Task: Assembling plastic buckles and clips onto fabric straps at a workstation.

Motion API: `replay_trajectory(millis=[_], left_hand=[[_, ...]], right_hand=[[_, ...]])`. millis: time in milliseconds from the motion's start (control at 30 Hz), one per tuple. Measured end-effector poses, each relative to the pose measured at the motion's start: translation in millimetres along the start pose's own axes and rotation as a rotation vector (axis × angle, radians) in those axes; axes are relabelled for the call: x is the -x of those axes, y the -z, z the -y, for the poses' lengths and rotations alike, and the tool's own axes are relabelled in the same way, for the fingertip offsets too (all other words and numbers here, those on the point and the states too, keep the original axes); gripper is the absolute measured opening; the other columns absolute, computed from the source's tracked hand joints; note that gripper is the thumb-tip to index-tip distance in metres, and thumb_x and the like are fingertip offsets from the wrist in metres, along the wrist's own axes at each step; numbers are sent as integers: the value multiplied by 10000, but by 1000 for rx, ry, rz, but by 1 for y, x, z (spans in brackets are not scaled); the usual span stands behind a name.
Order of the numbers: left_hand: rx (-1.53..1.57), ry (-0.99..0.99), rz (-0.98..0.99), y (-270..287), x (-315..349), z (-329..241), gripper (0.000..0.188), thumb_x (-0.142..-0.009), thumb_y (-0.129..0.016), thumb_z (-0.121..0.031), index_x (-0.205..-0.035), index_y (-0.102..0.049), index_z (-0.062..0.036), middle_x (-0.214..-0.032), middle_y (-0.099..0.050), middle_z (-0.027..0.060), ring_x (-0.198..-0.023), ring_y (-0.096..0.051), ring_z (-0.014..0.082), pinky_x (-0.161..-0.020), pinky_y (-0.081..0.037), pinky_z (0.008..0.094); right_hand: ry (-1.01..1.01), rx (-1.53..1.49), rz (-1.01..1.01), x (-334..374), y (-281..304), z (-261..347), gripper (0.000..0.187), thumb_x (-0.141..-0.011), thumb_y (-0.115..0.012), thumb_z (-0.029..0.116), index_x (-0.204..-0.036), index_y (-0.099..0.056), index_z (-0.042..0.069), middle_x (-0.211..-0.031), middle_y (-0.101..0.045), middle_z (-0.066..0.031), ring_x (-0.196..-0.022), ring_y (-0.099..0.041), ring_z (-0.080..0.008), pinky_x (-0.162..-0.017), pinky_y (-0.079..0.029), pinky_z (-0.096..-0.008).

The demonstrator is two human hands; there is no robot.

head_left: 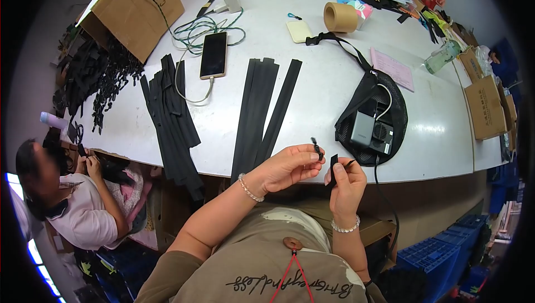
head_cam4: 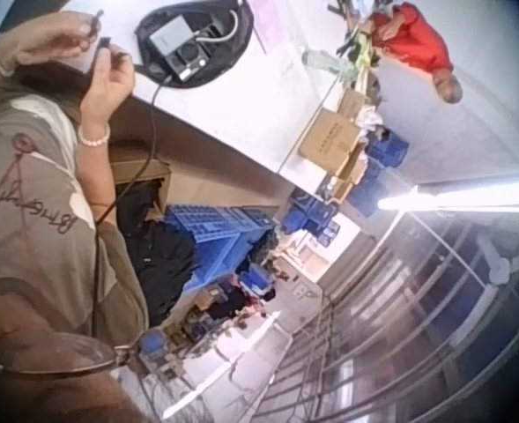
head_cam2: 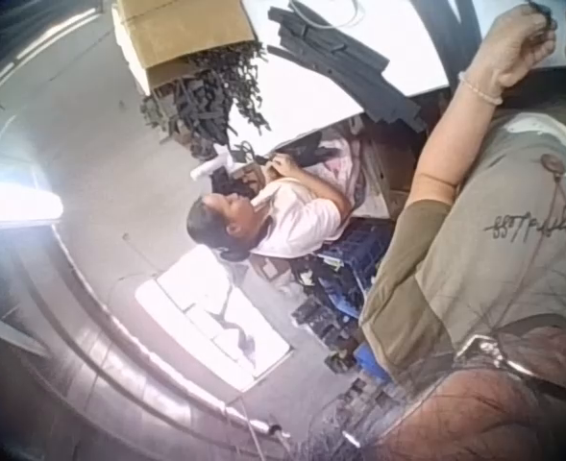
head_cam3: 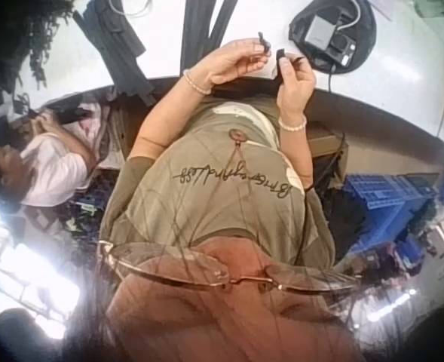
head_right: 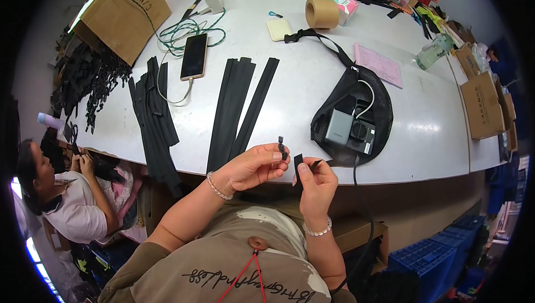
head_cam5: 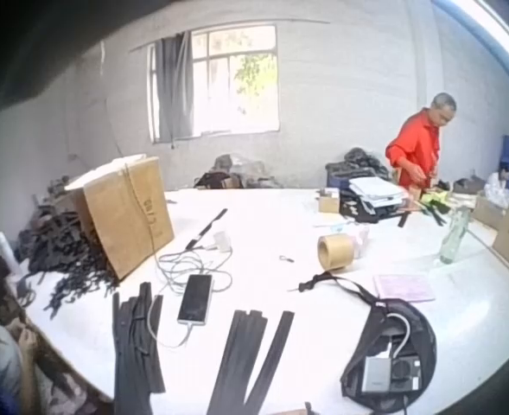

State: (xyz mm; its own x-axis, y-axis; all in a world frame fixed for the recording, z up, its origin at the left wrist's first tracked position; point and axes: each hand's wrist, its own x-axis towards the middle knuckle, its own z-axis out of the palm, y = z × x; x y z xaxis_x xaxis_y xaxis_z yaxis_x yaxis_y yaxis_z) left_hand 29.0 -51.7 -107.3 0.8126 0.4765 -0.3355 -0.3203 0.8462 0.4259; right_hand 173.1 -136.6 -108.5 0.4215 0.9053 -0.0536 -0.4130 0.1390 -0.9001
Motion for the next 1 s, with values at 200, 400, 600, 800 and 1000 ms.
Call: replay_trajectory(millis=[200,400,600,800,1000], left_hand=[[62,-36,-40,-1,4,2,107,-871,-565,-68,-976,-556,-52,-953,-598,58,-805,-588,98,-746,-520,212],[-186,-318,-131,-3,-1,16,127,-817,-605,24,-924,-563,-30,-1011,-613,104,-842,-604,123,-770,-518,239],[-294,-477,-146,-6,-1,31,128,-813,-619,38,-934,-594,2,-1025,-623,131,-891,-607,140,-807,-513,265],[-162,-245,-250,-1,-2,31,165,-849,-614,-33,-1011,-605,3,-959,-635,114,-829,-622,153,-820,-519,280],[-1,-243,-165,2,-1,28,229,-854,-603,-24,-1081,-574,-33,-1065,-611,70,-982,-581,139,-881,-480,249]], right_hand=[[-83,118,77,8,-4,9,56,-849,-564,-2,-881,-572,-47,-705,-559,-47,-538,-499,-97,-472,-419,-226],[-110,70,26,5,-8,4,74,-861,-570,23,-890,-577,-45,-702,-562,-46,-541,-497,-93,-476,-417,-222],[-76,48,-87,-3,-14,-7,66,-877,-554,32,-909,-577,-21,-740,-590,-51,-589,-526,-96,-528,-449,-227],[-82,75,-48,-4,-5,-9,53,-868,-561,12,-911,-574,-17,-761,-598,-48,-605,-533,-96,-549,-459,-227],[-90,37,-60,1,-11,0,52,-874,-552,29,-898,-562,-15,-715,-578,-60,-581,-525,-115,-523,-448,-239]])
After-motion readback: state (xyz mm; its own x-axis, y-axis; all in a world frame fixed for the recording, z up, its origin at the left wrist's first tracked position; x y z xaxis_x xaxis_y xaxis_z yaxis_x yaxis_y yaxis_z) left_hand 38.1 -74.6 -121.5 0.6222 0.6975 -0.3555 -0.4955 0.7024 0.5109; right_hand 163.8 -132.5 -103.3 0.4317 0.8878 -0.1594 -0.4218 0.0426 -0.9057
